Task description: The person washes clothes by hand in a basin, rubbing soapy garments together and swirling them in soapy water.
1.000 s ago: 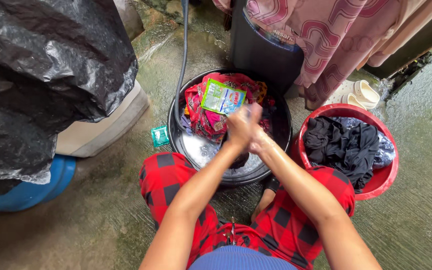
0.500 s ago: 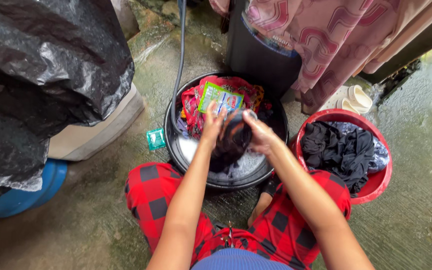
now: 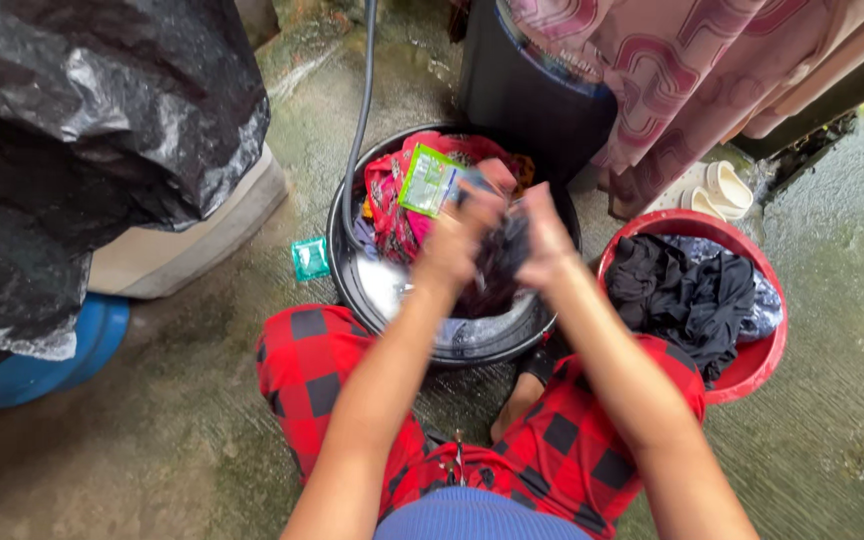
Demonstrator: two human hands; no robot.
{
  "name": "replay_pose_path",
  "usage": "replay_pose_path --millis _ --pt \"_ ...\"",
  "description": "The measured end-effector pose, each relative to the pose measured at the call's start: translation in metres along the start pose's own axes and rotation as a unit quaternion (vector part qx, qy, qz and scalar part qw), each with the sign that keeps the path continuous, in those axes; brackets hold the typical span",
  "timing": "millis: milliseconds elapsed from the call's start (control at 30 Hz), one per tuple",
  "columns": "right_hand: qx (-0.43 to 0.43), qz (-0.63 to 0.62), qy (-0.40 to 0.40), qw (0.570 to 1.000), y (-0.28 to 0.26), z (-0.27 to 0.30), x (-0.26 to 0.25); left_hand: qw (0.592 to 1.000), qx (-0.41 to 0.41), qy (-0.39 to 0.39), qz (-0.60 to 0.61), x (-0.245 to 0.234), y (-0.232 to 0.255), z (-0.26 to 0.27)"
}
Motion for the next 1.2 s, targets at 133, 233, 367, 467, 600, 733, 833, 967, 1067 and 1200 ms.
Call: replay_pose_path --millis 133,233,367,467,600,733,833,967,1067,1200 --pt "0.047 0.039 -0.152 0.986 0.009 -0.068 -0.047 0.809 0.394 -0.005 -0.436 0.080 0.005 0.059" --pt "0.040 0.038 -0.115 0.992 0.014 -0.076 -0.065 0.784 0.418 0.000 -0.460 0.057 -0.025 0.050" --pt "0.007 0.020 0.038 0.999 0.035 -0.042 -0.039 0.855 0.224 0.104 -0.457 -0.031 -0.035 0.004" --pt "-0.011 0.107 0.182 0.977 0.026 0.002 -0.017 0.825 0.082 0.112 -0.548 -0.074 -0.038 0.005" --pt "-0.211 0.710 0.201 0.640 -0.009 0.025 0.002 0.860 -0.149 -0.026 -0.488 -0.094 -0.083 0.012" --pt "-0.277 0.737 0.131 0.603 0.003 -0.001 -0.015 0.972 -0.053 -0.167 -0.157 -0.052 -0.088 0.010" --pt "-0.111 0.631 0.079 0.764 0.009 -0.020 -0.042 0.964 -0.038 -0.215 -0.150 -0.052 -0.059 0.004" --pt "-0.106 0.512 0.090 0.848 -0.012 0.006 -0.030 0.948 -0.074 -0.253 -0.175 -0.076 -0.064 -0.002" --pt "-0.148 0.379 0.042 0.913 -0.032 0.043 -0.003 0.890 -0.065 -0.166 -0.421 -0.121 -0.101 0.000" --pt "-0.184 0.424 0.075 0.883 -0.053 0.082 0.008 0.824 -0.132 0.055 -0.548 -0.177 -0.115 0.022"
Point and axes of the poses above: each hand's wrist, its own z-axis away from the middle knuckle, its own x-axis out of the palm, y = z × x, the point moved 6 cm from there along -z, towards the middle knuckle, and after that the axes turned 15 degrees about x, right-handed, at the moved point
